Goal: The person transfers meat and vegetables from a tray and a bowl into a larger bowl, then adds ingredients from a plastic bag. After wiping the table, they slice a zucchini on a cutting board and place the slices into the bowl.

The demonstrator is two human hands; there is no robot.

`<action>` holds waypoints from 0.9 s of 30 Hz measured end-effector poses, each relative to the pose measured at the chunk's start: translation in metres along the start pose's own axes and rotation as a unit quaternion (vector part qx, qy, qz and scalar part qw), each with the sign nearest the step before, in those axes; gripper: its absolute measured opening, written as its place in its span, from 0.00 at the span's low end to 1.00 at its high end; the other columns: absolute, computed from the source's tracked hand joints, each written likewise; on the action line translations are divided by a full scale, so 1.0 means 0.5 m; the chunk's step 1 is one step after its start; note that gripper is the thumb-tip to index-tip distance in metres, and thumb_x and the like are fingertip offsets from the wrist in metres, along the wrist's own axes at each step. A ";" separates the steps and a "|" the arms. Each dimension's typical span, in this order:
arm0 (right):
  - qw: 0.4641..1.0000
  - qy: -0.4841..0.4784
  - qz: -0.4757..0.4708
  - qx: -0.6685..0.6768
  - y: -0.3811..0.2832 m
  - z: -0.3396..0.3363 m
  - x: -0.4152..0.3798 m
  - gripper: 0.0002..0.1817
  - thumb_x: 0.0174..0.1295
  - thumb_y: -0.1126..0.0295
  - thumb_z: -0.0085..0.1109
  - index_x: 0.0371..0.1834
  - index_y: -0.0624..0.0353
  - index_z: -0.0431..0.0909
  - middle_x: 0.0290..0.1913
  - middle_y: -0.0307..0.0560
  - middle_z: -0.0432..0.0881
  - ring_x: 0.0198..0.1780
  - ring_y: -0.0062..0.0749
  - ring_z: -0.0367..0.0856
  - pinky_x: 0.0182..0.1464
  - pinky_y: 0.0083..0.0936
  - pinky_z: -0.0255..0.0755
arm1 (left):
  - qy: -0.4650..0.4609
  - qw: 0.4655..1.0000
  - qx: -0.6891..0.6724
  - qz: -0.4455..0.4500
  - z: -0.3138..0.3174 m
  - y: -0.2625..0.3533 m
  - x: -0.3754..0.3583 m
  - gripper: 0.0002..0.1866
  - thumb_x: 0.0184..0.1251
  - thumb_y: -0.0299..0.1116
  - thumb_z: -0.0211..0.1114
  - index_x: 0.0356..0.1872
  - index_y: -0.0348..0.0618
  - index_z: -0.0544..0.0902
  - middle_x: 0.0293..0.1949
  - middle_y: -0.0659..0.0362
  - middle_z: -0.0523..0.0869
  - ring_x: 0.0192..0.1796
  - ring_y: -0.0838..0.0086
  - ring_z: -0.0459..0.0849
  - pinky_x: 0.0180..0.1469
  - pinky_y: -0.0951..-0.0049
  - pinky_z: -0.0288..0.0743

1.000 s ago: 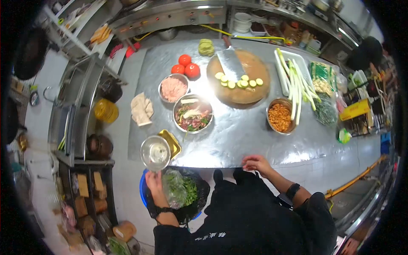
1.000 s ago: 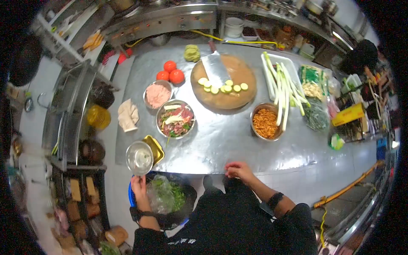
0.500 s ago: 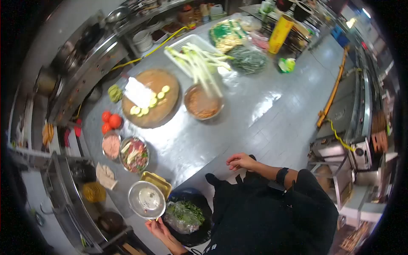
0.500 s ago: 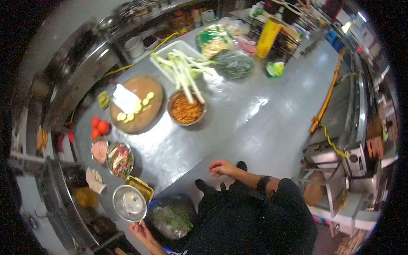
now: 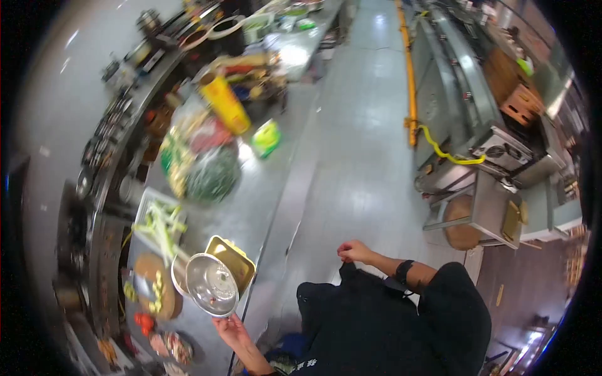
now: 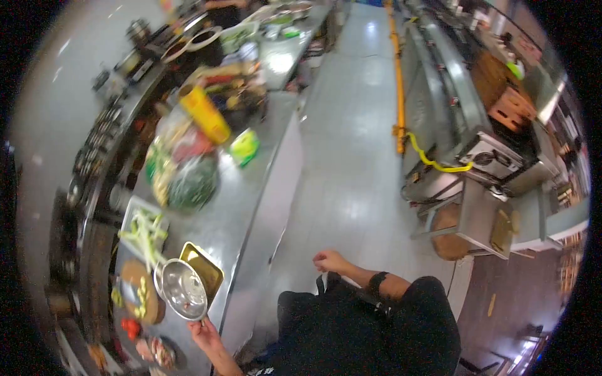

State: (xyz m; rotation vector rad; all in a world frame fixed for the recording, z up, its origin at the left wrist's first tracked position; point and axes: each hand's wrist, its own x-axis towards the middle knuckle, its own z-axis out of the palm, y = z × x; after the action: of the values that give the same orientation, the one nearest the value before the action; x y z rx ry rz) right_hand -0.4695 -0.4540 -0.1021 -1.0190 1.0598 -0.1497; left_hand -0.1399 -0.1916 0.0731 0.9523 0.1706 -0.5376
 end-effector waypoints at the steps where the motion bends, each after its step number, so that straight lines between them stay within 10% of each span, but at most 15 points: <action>1: 0.999 0.034 -0.004 -0.014 0.007 -0.067 0.001 0.13 0.56 0.70 0.58 0.43 0.65 0.79 0.35 0.46 0.82 0.33 0.30 0.83 0.34 0.24 0.78 | -0.034 0.999 0.033 -0.017 0.061 -0.032 0.014 0.09 0.57 0.19 0.58 0.37 0.43 0.71 0.36 0.59 0.80 0.38 0.74 0.81 0.41 0.74 0.83; 13: 0.859 0.450 0.078 0.231 0.235 -0.669 0.026 0.07 0.53 0.75 0.54 0.32 0.67 0.78 0.26 0.49 0.77 0.23 0.38 0.81 0.23 0.28 0.78 | -0.336 0.888 0.107 -0.296 0.768 -0.636 0.233 0.08 0.58 0.19 0.55 0.33 0.46 0.71 0.38 0.55 0.82 0.42 0.60 0.83 0.44 0.54 0.81; 16: 0.812 0.473 0.140 0.312 0.196 -0.687 -0.014 0.07 0.54 0.78 0.50 0.35 0.67 0.76 0.26 0.54 0.77 0.25 0.44 0.81 0.23 0.35 0.78 | -0.368 0.855 0.107 -0.349 0.976 -0.774 0.267 0.08 0.59 0.18 0.55 0.34 0.46 0.71 0.39 0.52 0.82 0.42 0.60 0.84 0.43 0.53 0.83; 19: 0.780 0.441 0.164 0.411 0.103 -0.696 -0.014 0.11 0.45 0.66 0.69 0.31 0.58 0.82 0.33 0.52 0.83 0.33 0.44 0.83 0.36 0.32 0.77 | -0.383 0.836 0.096 -0.382 1.177 -0.894 0.275 0.08 0.60 0.18 0.55 0.35 0.45 0.71 0.39 0.51 0.82 0.41 0.59 0.85 0.43 0.52 0.84; 24: 0.740 0.477 0.148 0.451 -0.073 -0.764 0.144 0.06 0.54 0.78 0.56 0.33 0.69 0.76 0.29 0.58 0.81 0.21 0.45 0.81 0.22 0.35 0.79 | -0.417 0.820 0.074 -0.385 1.491 -1.072 0.335 0.08 0.61 0.17 0.55 0.35 0.44 0.71 0.38 0.51 0.83 0.41 0.60 0.85 0.44 0.51 0.83; 26: 0.771 0.455 0.162 0.415 -0.066 -0.830 0.246 0.09 0.58 0.73 0.55 0.37 0.67 0.77 0.38 0.58 0.81 0.35 0.46 0.83 0.33 0.44 0.77 | -0.432 0.816 0.091 -0.372 1.599 -1.168 0.381 0.08 0.61 0.17 0.55 0.34 0.44 0.72 0.36 0.53 0.82 0.41 0.61 0.84 0.44 0.52 0.83; 27: 0.897 0.424 0.097 0.078 -0.032 -0.871 0.286 0.09 0.58 0.71 0.55 0.36 0.67 0.78 0.37 0.55 0.82 0.34 0.44 0.83 0.33 0.43 0.75 | -0.434 0.816 0.100 -0.369 1.643 -1.213 0.401 0.07 0.61 0.18 0.54 0.34 0.44 0.72 0.36 0.53 0.82 0.41 0.61 0.84 0.44 0.53 0.83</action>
State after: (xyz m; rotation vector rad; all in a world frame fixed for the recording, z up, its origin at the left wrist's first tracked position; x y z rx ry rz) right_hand -0.7271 -0.8120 -0.2275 -0.6846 1.9015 -0.5413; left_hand -0.3526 -1.2094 0.0323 0.7287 -0.3777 -1.6907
